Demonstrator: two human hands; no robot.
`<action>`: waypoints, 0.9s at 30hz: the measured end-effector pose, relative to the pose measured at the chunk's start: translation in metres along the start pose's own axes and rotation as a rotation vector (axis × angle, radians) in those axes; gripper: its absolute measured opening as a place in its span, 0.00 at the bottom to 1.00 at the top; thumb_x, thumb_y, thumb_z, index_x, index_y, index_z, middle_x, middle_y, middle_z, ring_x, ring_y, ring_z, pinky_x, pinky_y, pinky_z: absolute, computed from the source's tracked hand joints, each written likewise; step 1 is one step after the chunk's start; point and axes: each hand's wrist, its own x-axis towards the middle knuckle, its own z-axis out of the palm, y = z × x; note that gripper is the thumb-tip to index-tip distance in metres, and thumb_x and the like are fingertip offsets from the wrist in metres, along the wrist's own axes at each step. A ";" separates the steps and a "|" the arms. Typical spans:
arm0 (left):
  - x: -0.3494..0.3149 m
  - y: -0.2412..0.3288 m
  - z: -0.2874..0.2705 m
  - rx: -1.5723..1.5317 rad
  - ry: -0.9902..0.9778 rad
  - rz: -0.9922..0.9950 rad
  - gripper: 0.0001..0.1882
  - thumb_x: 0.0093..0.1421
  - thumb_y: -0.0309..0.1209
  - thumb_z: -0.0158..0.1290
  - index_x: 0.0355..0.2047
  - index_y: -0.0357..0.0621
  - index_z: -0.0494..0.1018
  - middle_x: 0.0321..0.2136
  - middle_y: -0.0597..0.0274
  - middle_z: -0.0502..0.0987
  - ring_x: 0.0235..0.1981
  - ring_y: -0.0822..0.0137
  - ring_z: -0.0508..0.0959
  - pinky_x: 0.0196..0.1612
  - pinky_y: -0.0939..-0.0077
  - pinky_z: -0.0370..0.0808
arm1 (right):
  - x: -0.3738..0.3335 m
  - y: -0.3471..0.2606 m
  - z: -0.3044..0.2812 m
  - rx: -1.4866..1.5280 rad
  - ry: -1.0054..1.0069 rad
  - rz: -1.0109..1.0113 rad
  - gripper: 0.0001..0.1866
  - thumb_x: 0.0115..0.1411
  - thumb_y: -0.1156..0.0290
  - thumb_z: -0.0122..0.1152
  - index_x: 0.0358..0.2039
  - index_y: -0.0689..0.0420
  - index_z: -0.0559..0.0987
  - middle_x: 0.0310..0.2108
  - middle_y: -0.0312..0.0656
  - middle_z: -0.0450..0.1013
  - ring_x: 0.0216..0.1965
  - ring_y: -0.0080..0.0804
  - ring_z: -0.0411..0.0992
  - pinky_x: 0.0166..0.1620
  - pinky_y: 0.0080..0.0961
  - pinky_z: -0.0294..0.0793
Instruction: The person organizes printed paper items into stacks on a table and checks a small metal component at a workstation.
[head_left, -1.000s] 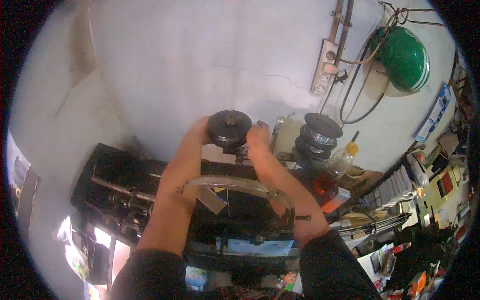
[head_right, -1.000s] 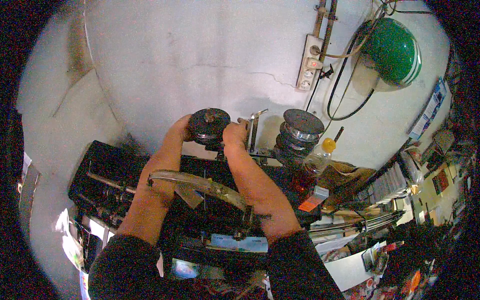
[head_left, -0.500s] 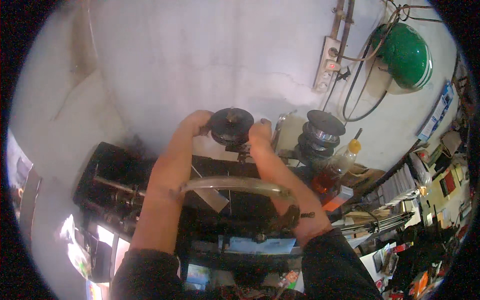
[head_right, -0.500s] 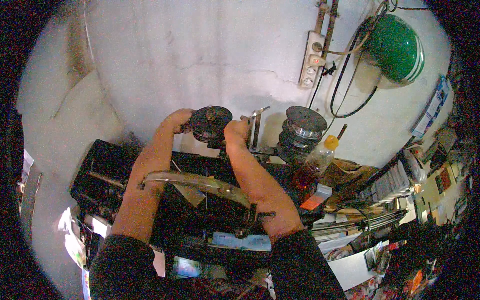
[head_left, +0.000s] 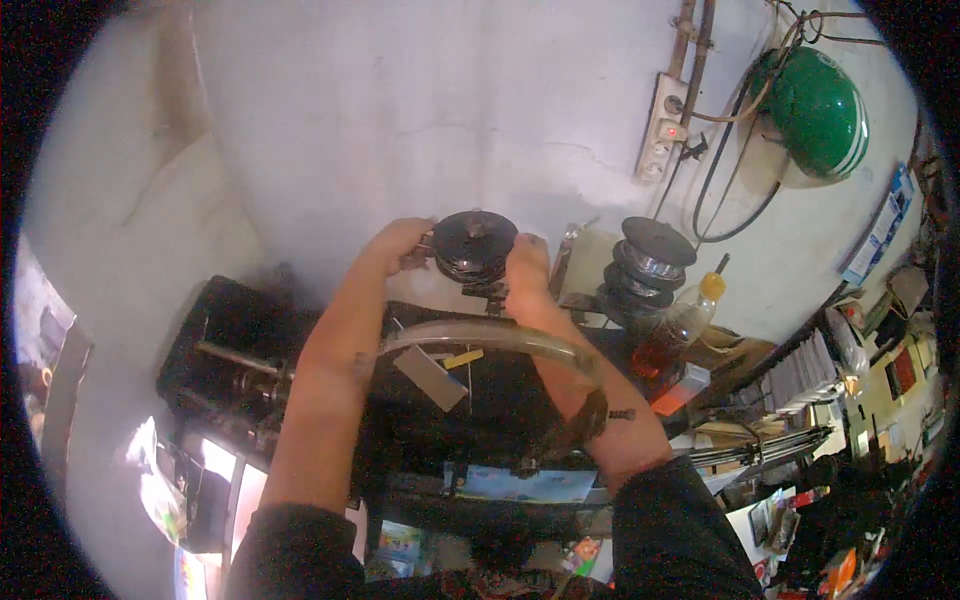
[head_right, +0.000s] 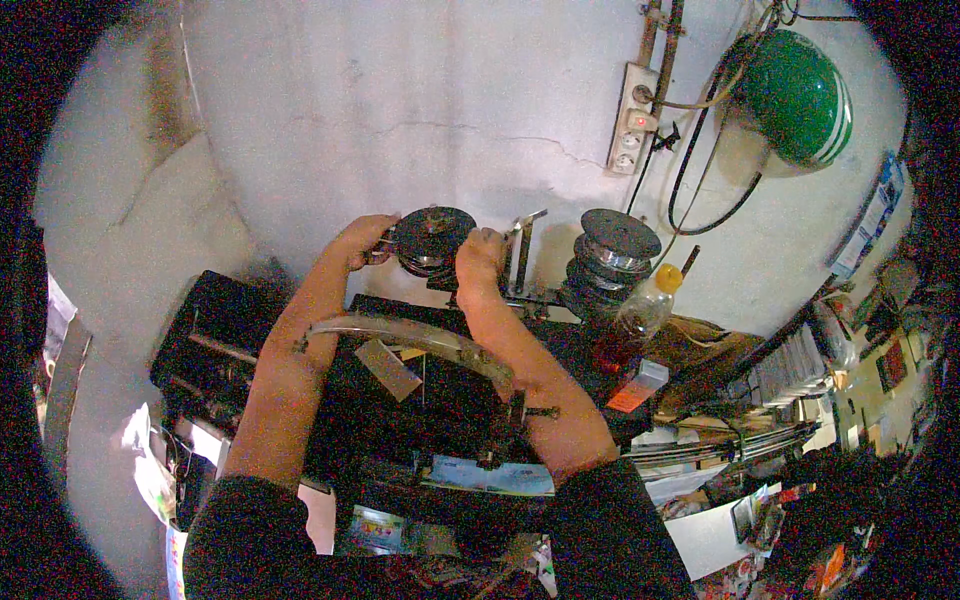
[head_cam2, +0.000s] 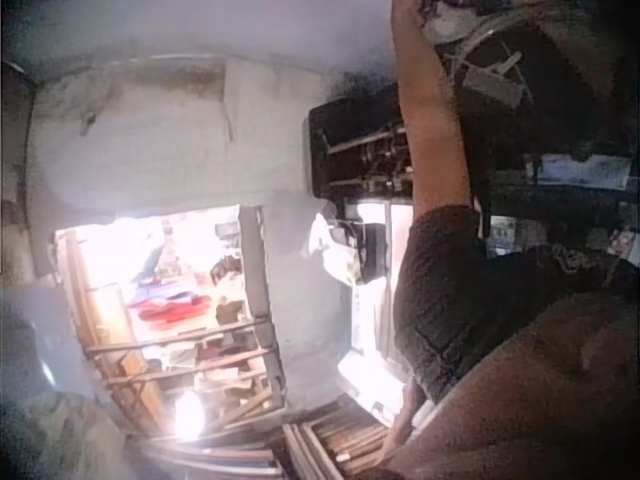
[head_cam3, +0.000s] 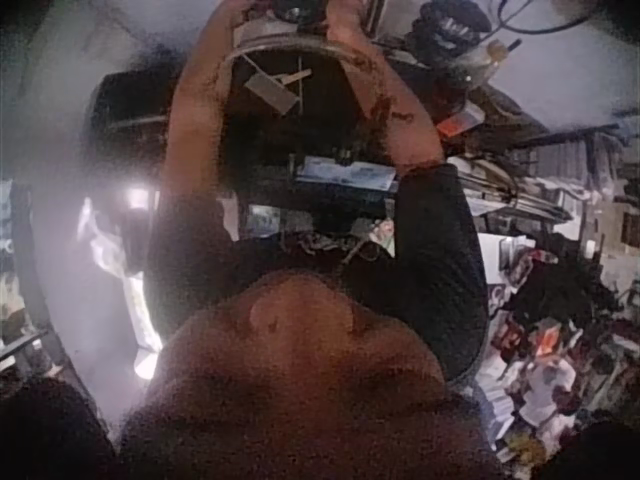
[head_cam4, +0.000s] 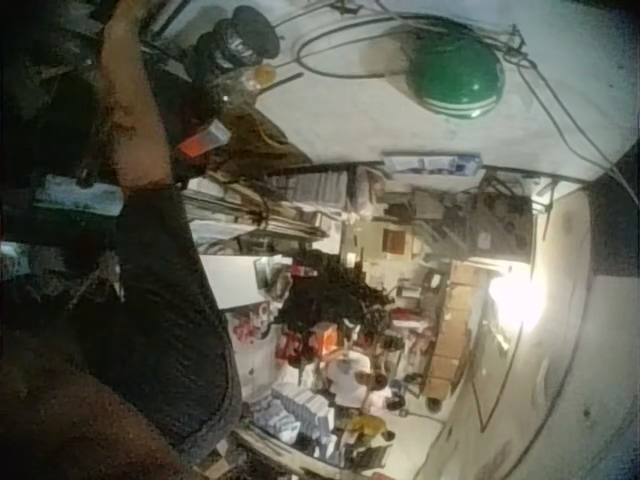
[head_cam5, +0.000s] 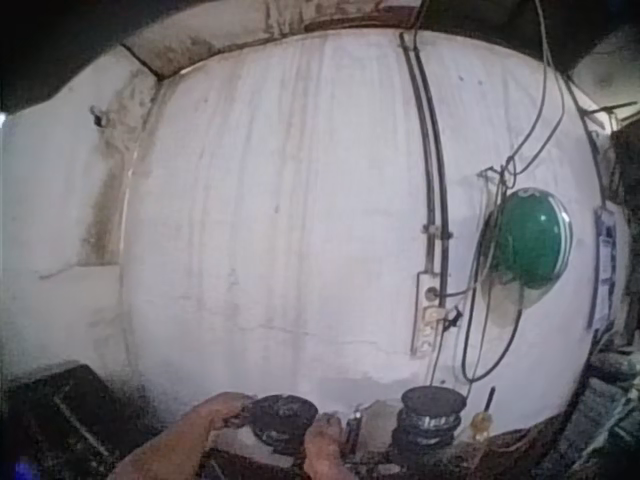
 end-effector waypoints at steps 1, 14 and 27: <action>-0.004 0.000 -0.002 -0.006 -0.012 -0.009 0.16 0.59 0.47 0.48 0.37 0.48 0.72 0.29 0.66 0.73 0.29 0.71 0.72 0.30 0.76 0.71 | -0.004 -0.002 0.003 -0.044 0.020 -0.071 0.23 0.59 0.59 0.45 0.54 0.52 0.65 0.48 0.46 0.64 0.49 0.41 0.62 0.47 0.35 0.65; -0.029 0.007 -0.004 0.013 -0.071 -0.029 0.27 0.58 0.54 0.48 0.47 0.44 0.67 0.40 0.55 0.72 0.39 0.64 0.72 0.40 0.66 0.72 | -0.023 -0.012 -0.010 -0.235 -0.307 -0.105 0.32 0.59 0.63 0.49 0.58 0.67 0.52 0.55 0.64 0.56 0.58 0.57 0.56 0.57 0.44 0.58; -0.019 0.022 -0.001 0.579 0.166 0.749 0.22 0.55 0.46 0.54 0.43 0.44 0.75 0.41 0.53 0.76 0.41 0.58 0.75 0.45 0.66 0.71 | -0.041 -0.059 -0.011 -0.732 -0.248 -0.919 0.27 0.51 0.76 0.52 0.50 0.75 0.59 0.52 0.67 0.57 0.56 0.62 0.55 0.58 0.47 0.56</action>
